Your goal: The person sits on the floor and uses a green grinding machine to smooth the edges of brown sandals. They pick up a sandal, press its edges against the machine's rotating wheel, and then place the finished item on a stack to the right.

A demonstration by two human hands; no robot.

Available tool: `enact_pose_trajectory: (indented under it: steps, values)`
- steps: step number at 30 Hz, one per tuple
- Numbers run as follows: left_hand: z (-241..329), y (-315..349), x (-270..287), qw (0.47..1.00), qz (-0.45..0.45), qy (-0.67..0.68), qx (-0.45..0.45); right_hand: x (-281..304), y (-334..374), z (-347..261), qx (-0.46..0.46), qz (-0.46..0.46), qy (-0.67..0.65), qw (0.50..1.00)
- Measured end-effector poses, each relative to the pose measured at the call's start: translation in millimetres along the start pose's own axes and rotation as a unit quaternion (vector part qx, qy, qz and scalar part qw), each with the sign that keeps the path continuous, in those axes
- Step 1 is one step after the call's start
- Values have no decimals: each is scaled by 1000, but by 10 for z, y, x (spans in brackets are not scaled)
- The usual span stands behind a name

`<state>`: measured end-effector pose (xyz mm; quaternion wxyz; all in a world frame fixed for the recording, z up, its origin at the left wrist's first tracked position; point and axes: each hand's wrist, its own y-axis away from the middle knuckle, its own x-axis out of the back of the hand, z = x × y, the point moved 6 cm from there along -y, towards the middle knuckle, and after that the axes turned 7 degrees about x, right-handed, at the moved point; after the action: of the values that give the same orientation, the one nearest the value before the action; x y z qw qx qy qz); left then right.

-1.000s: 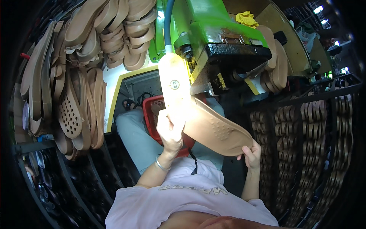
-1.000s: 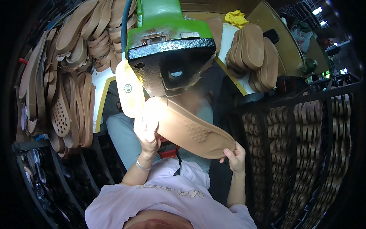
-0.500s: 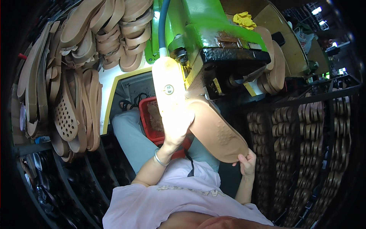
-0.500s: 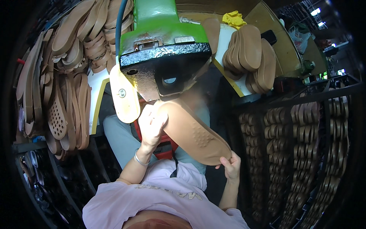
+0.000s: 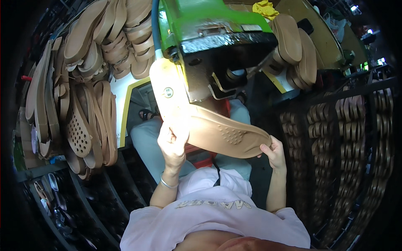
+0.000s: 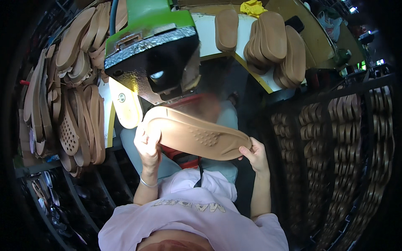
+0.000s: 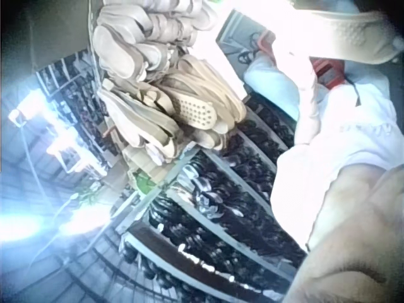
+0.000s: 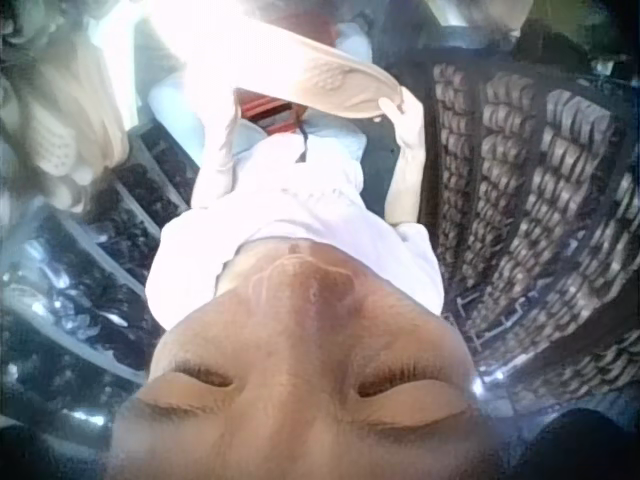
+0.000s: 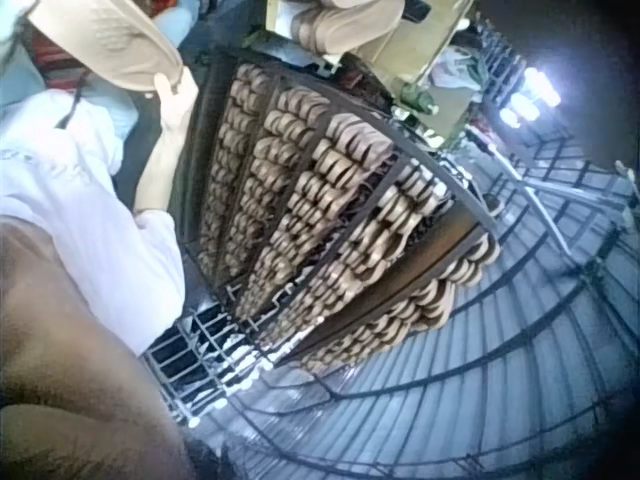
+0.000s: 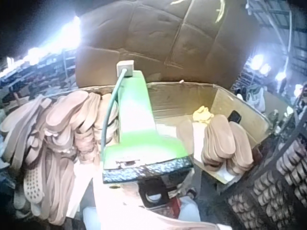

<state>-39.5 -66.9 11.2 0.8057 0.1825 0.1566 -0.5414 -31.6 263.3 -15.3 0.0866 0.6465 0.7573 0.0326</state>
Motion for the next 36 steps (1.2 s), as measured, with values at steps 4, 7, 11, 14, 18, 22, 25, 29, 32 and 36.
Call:
enact_pose_trajectory:
  steps: [4, 7, 11, 14, 18, 22, 25, 29, 32, 36]
  values:
    - [-21, 101, -200, 998, -45, -38, -4, 118, 197, 392, -50, 14, -7, 999]
    - [-42, 187, -385, 991, -81, -99, -29, 175, 348, 658, -62, 42, 40, 996]
    - [-78, 251, -560, 958, -138, -215, -129, 103, 413, 624, 7, 83, 139, 987]
    - [-136, 283, -666, 942, -169, -255, -135, -20, 280, 295, 126, 84, 203, 967]
    - [-186, 319, -972, 914, -212, -320, -133, -326, 132, -655, 306, 128, 241, 912]
    - [-306, 417, -1376, 893, -267, -340, -126, -350, -135, -1032, 369, -56, 389, 842]
    - [-341, 405, -1588, 901, -194, -326, -211, 275, -314, -1269, 352, 144, 388, 839]
    - [-333, 653, -1491, 858, -136, -384, -313, 1266, -415, -1566, 368, 315, 15, 875]
    - [-686, 735, -1266, 857, -158, -401, -282, 1514, -683, -1824, 437, 383, -72, 811]
    - [-1296, 350, -891, 938, -157, -306, -32, 1762, -1339, -1603, 354, 317, -235, 848]
